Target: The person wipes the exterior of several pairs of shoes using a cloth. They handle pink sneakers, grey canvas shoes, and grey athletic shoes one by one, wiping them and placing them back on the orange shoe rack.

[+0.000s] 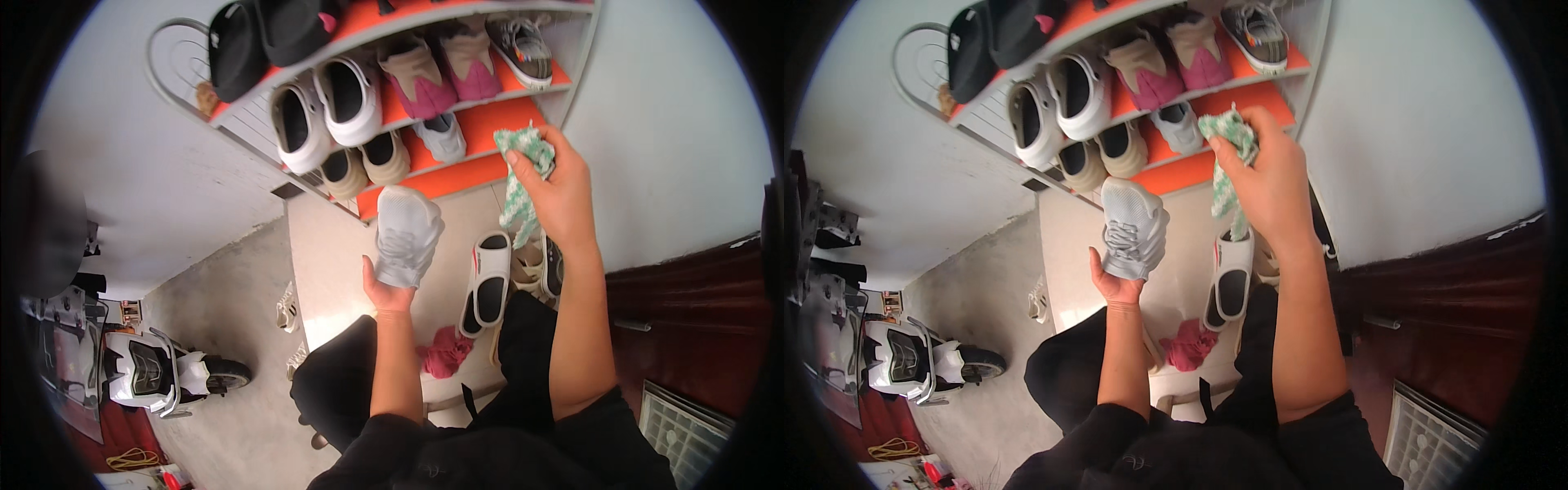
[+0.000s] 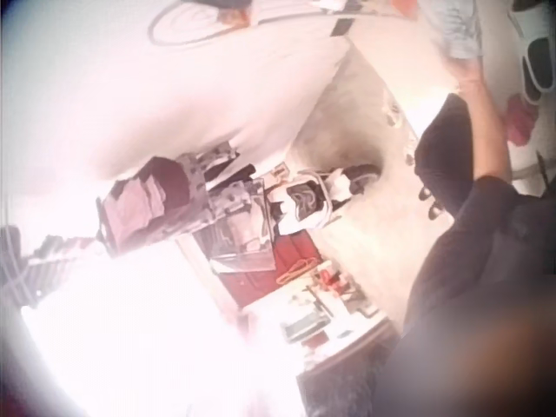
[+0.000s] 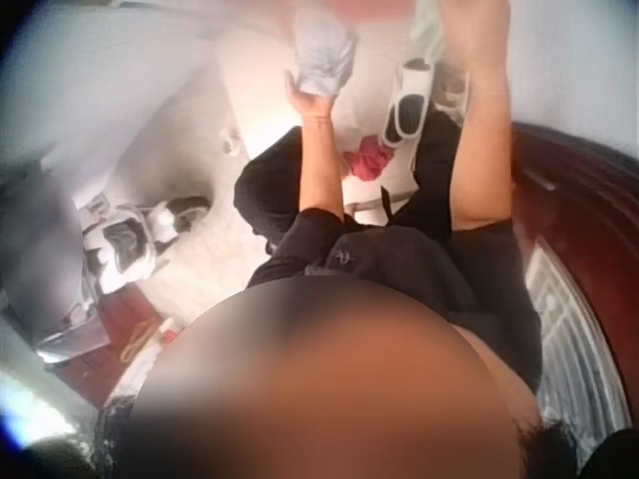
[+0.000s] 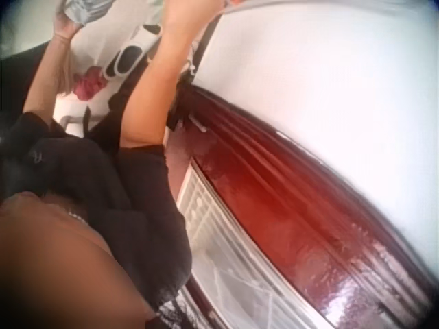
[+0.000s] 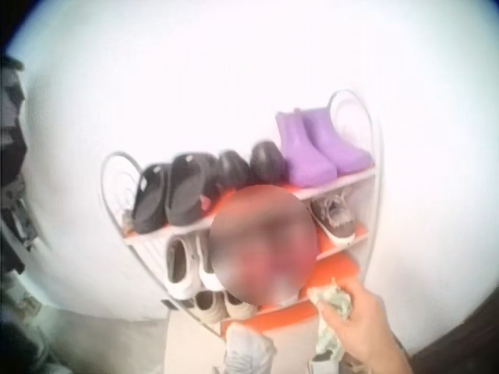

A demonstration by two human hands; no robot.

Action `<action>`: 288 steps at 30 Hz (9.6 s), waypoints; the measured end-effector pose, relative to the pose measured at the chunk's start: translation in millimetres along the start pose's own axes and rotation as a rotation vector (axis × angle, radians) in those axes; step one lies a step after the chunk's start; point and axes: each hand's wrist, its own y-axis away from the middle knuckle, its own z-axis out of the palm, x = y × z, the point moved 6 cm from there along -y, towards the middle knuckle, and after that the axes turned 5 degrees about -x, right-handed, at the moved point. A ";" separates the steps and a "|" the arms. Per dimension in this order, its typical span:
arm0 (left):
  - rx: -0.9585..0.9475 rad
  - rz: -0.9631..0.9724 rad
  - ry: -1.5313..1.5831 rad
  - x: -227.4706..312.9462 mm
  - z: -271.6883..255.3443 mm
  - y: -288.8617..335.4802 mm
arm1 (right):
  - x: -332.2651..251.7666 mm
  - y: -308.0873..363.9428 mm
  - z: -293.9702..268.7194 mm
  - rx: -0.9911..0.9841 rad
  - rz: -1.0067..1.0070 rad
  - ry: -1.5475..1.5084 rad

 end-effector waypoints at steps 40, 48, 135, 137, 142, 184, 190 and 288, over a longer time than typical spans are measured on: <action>-0.160 -0.201 -0.014 10.7 170.5 -7.2 | -2.1 -1.6 35.3 0.240 -0.076 -0.360; -0.188 -0.179 -0.039 11.7 180.8 0.0 | -16.1 3.3 22.5 0.229 -0.140 -0.456; -0.183 0.129 -1.408 8.6 175.1 10.2 | -21.3 10.0 40.1 0.017 -0.101 -0.270; -0.256 0.242 -1.761 6.4 182.7 7.7 | -25.7 12.9 46.3 -0.104 -0.085 -0.288; -0.845 1.180 -3.156 -28.4 181.2 24.3 | -33.2 25.4 73.7 -0.320 -0.251 -0.061; -0.541 0.442 -1.743 -23.9 158.6 0.3 | -50.3 49.5 119.0 -0.532 -0.398 0.182; -0.465 0.134 -1.620 -22.4 103.6 -19.2 | -39.4 49.0 116.1 -0.706 -0.340 0.148; -0.243 -0.429 -1.104 -118.2 83.9 -22.7 | 48.0 -0.6 -62.1 0.253 0.037 0.623</action>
